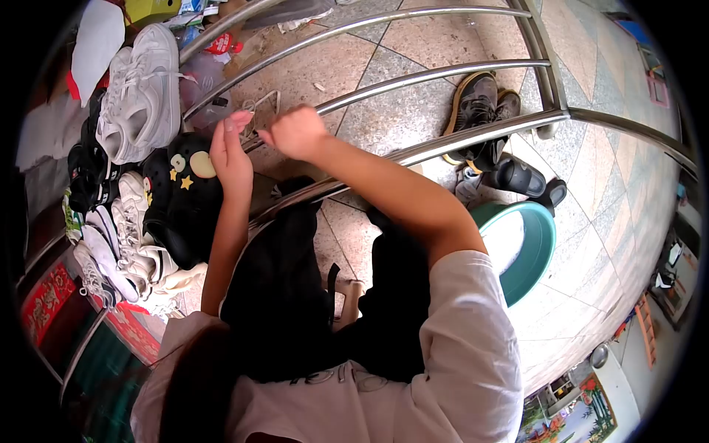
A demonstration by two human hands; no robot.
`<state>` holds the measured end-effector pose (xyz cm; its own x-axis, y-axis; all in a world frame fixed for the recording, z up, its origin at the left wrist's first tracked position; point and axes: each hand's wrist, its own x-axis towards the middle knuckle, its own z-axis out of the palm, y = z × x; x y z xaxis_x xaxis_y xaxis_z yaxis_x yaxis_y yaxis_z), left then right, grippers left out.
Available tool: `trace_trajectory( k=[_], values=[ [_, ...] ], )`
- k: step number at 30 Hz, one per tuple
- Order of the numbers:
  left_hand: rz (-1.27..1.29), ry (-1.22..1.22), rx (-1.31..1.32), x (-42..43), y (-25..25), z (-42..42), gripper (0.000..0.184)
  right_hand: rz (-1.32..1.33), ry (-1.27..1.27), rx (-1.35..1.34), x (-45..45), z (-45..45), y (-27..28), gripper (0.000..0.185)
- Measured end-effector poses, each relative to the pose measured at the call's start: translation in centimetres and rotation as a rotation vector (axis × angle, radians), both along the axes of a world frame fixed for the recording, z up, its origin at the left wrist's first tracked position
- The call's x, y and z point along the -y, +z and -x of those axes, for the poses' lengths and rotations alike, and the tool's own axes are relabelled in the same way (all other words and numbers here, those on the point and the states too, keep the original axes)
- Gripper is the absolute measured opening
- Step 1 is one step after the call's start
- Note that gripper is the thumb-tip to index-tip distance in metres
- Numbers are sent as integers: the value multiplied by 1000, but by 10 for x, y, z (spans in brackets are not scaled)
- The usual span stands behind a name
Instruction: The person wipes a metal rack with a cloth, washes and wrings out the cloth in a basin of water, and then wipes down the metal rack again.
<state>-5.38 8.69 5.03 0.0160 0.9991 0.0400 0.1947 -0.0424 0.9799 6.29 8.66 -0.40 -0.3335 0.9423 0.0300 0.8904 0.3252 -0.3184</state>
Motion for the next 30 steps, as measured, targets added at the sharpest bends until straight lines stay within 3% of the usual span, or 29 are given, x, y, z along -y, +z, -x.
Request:
trace_trajectory(
  k=[5,9,11,14,17,19,22,27,30],
  values=[
    [-120,17,-42,16,1,20,31,107,162,-72,-10,40,-2,43],
    [-37,54,45,29,-6,28,25,-102,-8,44,-4,-39,1,42],
    [-73,97,96,28,-5,33,30,-67,-36,139,-3,-81,2,44],
    [-126,190,262,18,2,33,34,112,-71,133,-6,-55,12,44],
    [-188,212,324,11,21,27,35,262,66,10,-10,27,14,43],
    [-188,212,293,12,20,29,36,101,100,-118,-9,71,3,38],
    [-133,180,216,17,15,34,37,218,182,-134,-12,60,4,41],
    [-86,70,52,12,0,38,33,339,293,85,-24,-8,21,40],
    [-46,-36,8,10,-7,24,29,391,175,184,-26,-43,32,30]
  ],
)
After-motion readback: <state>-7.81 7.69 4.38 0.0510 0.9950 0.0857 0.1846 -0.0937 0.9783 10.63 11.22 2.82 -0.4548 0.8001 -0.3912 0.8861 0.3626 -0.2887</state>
